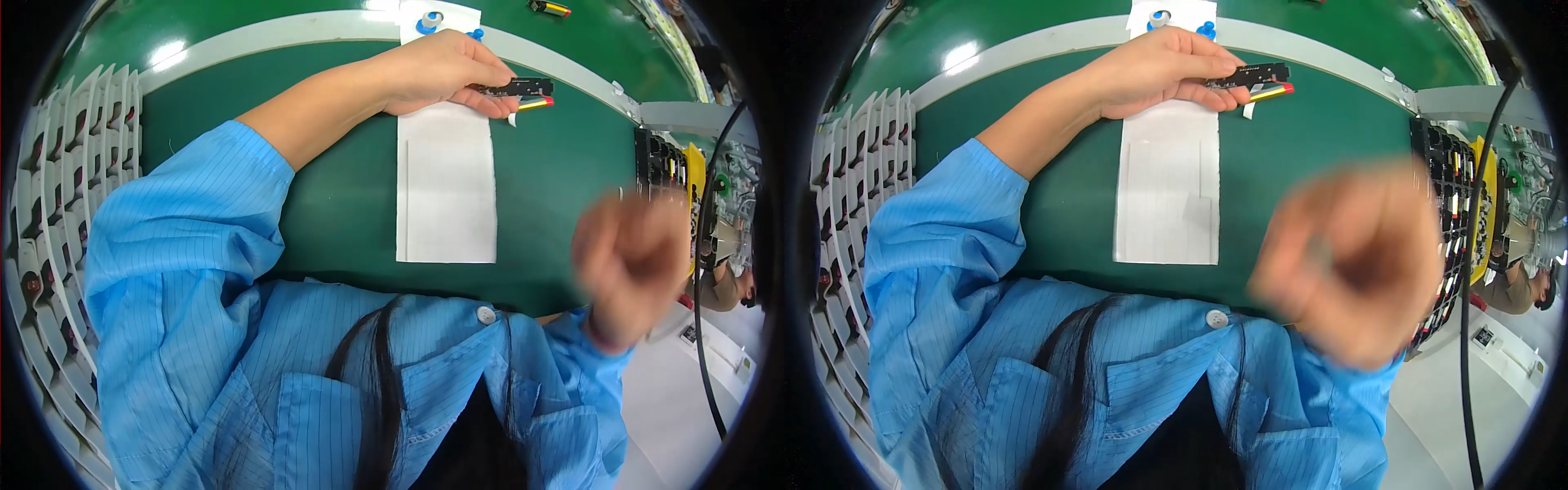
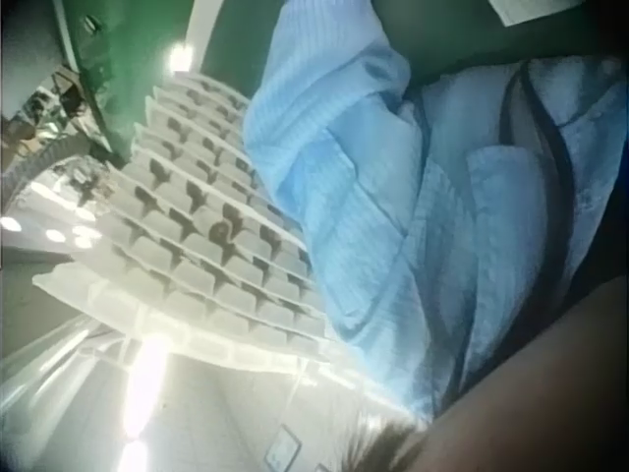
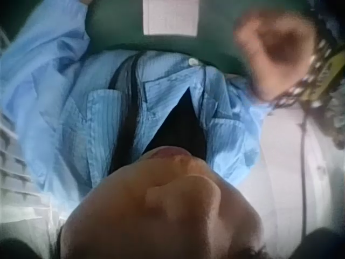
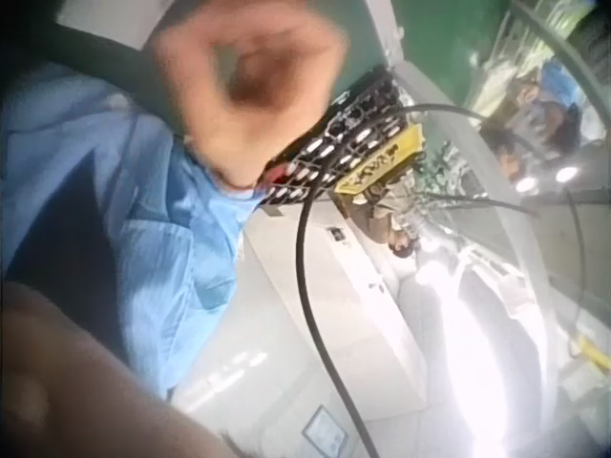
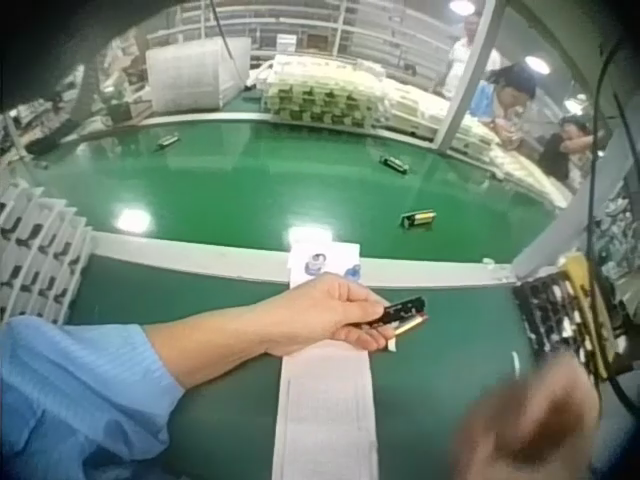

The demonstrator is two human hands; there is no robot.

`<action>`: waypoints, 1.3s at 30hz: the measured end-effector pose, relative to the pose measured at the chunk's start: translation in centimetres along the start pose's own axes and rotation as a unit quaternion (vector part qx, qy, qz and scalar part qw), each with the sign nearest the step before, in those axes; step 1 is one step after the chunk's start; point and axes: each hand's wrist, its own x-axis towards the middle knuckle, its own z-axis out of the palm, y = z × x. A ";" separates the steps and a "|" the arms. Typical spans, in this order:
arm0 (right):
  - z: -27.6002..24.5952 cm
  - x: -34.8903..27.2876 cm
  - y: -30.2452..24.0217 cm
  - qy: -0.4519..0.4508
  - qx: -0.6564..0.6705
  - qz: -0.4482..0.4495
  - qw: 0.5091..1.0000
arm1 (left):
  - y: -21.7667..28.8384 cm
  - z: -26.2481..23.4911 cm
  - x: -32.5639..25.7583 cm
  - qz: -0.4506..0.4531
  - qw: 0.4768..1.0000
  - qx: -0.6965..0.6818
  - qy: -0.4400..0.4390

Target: The person assembles electronic components by attaching batteries and wires to plastic housings by hand.

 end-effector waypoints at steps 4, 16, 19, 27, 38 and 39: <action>-4.0 4.1 5.0 0.095 0.120 0.135 0.979 | 0.7 0.8 0.5 -0.025 0.998 -0.037 -0.034; -4.1 4.8 9.4 0.156 0.039 0.158 0.974 | 0.5 0.2 0.6 -0.027 0.999 -0.020 -0.022; -4.2 4.8 9.5 0.154 0.026 0.153 0.976 | 0.5 0.4 0.6 -0.023 0.999 -0.015 -0.023; -4.3 4.7 9.4 0.159 0.031 0.146 0.976 | 0.6 0.6 0.6 -0.033 0.999 0.000 -0.014; -3.0 4.5 9.3 0.168 -0.159 0.024 0.972 | 0.4 0.8 0.2 -0.019 1.000 0.011 -0.008; -3.2 4.6 9.4 0.170 -0.157 0.024 0.973 | 0.4 0.8 0.2 -0.016 1.000 0.014 -0.008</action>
